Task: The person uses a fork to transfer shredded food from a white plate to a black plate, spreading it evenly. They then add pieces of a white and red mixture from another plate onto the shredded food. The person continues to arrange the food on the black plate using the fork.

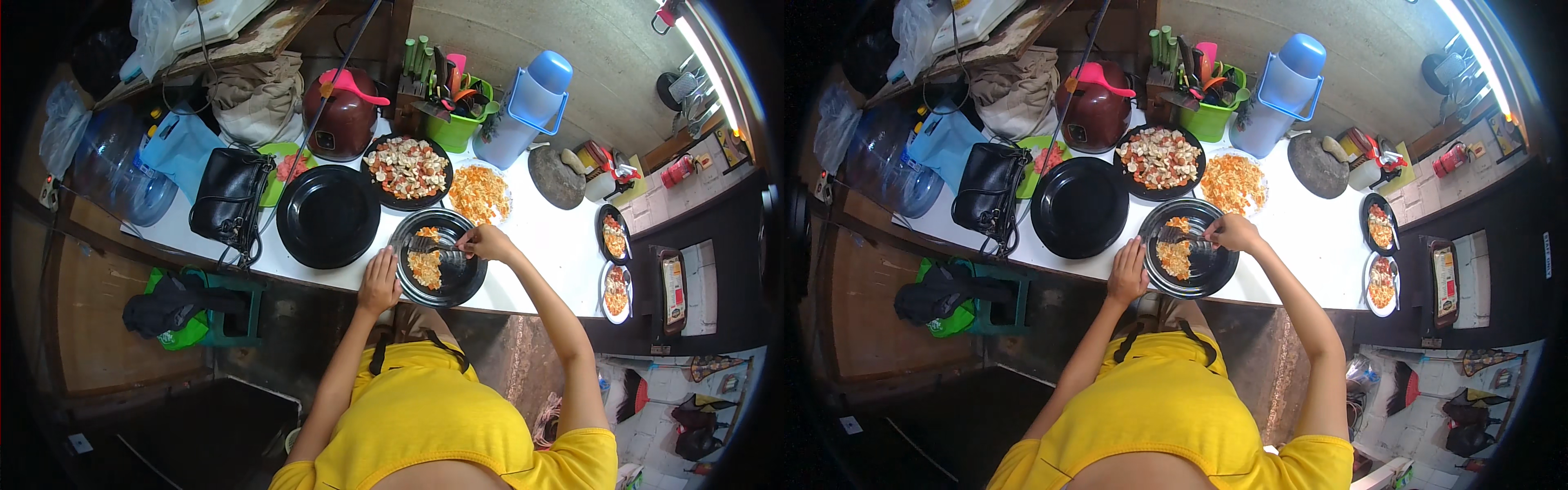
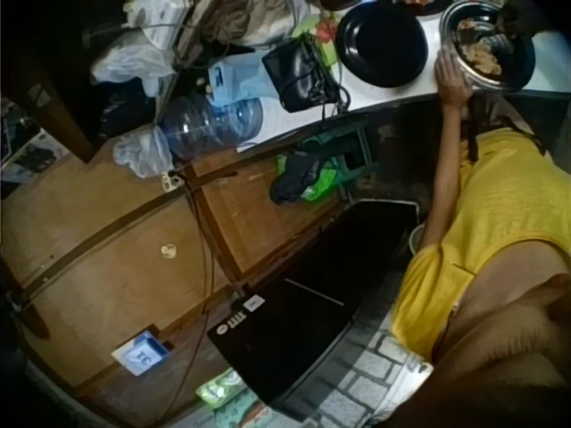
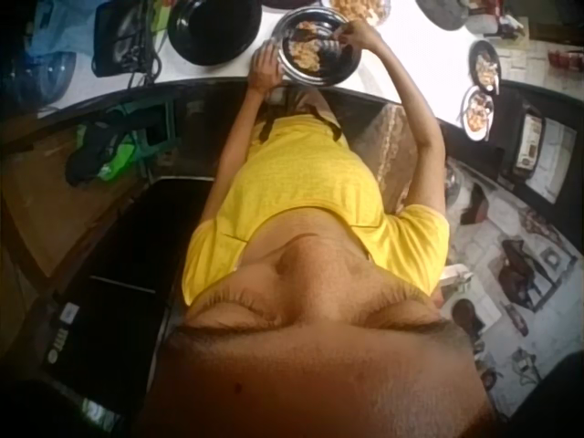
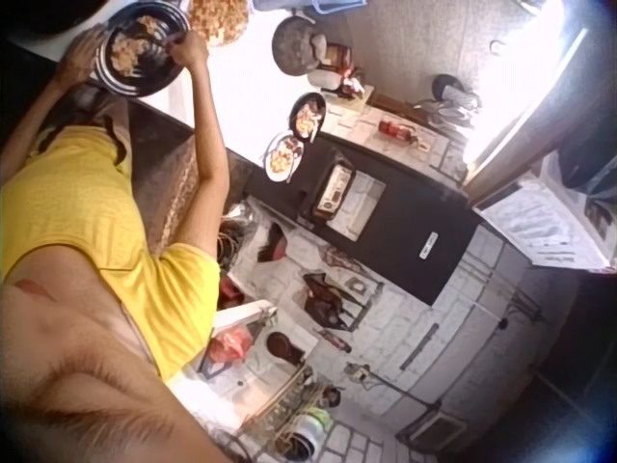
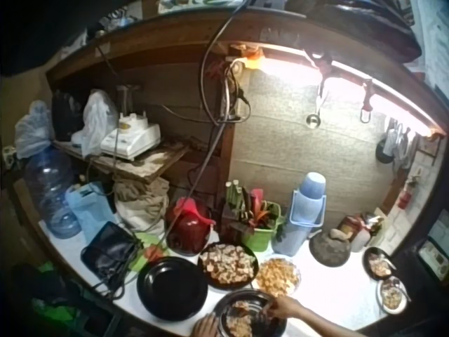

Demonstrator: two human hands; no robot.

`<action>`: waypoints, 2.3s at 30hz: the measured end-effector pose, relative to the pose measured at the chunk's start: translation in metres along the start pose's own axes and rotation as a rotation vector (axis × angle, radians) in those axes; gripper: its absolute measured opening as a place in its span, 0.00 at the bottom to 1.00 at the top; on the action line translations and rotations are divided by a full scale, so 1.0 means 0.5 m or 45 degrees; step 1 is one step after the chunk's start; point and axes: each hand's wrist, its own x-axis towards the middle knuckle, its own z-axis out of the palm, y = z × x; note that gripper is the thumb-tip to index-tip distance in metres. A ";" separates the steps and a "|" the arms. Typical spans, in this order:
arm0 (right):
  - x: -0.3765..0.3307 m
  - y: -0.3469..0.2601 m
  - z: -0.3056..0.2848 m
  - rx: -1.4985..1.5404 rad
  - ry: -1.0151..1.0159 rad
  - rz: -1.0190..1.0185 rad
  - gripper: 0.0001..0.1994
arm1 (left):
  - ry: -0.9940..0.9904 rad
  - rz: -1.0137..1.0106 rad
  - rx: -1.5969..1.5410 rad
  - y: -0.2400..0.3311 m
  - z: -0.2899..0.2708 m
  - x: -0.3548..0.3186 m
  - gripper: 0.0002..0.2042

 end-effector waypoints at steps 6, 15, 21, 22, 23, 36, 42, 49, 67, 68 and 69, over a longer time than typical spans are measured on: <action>-0.016 0.006 -0.018 0.220 -0.001 -0.021 0.08 | -0.009 0.004 0.018 -0.002 0.000 0.000 0.26; -0.040 0.069 0.011 0.159 0.201 0.052 0.09 | -0.022 0.000 0.015 -0.002 -0.003 0.002 0.26; -0.039 0.097 0.030 0.376 0.224 0.051 0.09 | -0.006 -0.002 0.023 -0.001 -0.004 0.001 0.25; -0.040 0.102 0.030 0.396 0.208 0.066 0.09 | -0.004 -0.002 0.023 0.000 -0.003 0.001 0.24; -0.040 0.110 0.030 0.416 0.193 0.081 0.09 | -0.001 -0.003 0.024 0.001 -0.002 0.002 0.24; -0.054 0.133 0.033 0.565 0.198 0.067 0.11 | -0.068 -0.037 0.028 0.005 -0.010 0.002 0.25; -0.064 0.138 0.028 0.652 0.220 0.089 0.10 | -0.087 -0.040 0.036 0.005 -0.014 0.004 0.25; -0.118 0.132 0.024 0.375 0.241 0.180 0.09 | -0.081 -0.039 0.021 0.004 -0.010 0.002 0.25; -0.081 0.009 -0.088 -0.527 0.187 0.066 0.05 | -0.067 -0.038 0.032 0.005 -0.007 0.002 0.25; -0.079 0.008 -0.087 -0.536 0.177 0.066 0.05 | -0.065 -0.037 0.031 0.005 -0.006 0.003 0.25; -0.078 0.007 -0.085 -0.545 0.168 0.066 0.05 | -0.063 -0.034 0.031 0.005 -0.006 0.003 0.25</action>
